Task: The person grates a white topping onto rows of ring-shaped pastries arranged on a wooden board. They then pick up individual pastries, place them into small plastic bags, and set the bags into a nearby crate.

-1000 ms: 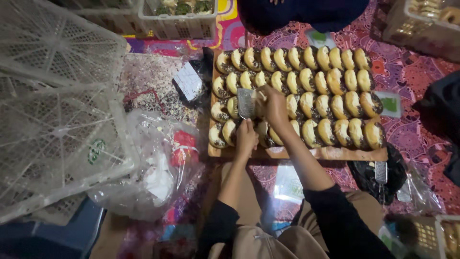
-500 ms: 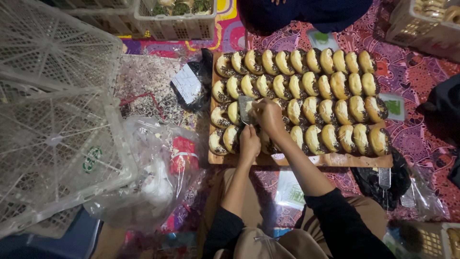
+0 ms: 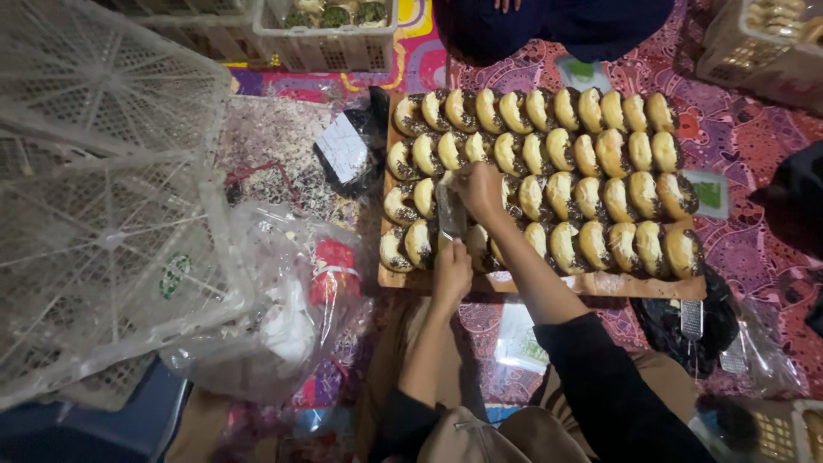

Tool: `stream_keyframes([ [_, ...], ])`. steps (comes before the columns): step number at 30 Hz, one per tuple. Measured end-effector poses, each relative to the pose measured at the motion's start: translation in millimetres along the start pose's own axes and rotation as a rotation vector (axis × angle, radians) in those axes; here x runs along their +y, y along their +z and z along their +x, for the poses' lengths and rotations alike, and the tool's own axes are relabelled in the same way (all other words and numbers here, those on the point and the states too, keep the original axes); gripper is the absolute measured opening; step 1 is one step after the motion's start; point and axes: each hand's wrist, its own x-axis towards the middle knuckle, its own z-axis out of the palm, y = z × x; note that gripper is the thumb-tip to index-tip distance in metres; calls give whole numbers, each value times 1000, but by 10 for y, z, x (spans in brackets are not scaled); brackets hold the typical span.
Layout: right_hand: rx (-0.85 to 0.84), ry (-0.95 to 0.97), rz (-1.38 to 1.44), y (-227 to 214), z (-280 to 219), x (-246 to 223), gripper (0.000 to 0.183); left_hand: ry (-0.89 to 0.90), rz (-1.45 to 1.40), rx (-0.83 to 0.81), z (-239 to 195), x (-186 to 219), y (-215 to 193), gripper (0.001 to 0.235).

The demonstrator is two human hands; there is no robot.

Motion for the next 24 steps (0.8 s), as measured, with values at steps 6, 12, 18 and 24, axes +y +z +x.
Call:
stream_keyframes([
  [6, 30, 60, 50, -120, 57, -282, 19, -33, -39, 117, -54, 12, -374, 31],
  [12, -9, -28, 22, 110, -211, -615, 13, -131, -100, 79, 292, 388, -377, 26],
  [18, -55, -65, 6, 303, -242, -483, 15, -117, -71, 56, 206, 515, -391, 22],
  [24, 44, -149, -66, 377, -123, -442, 17, -160, -60, -7, -12, 399, -461, 29],
])
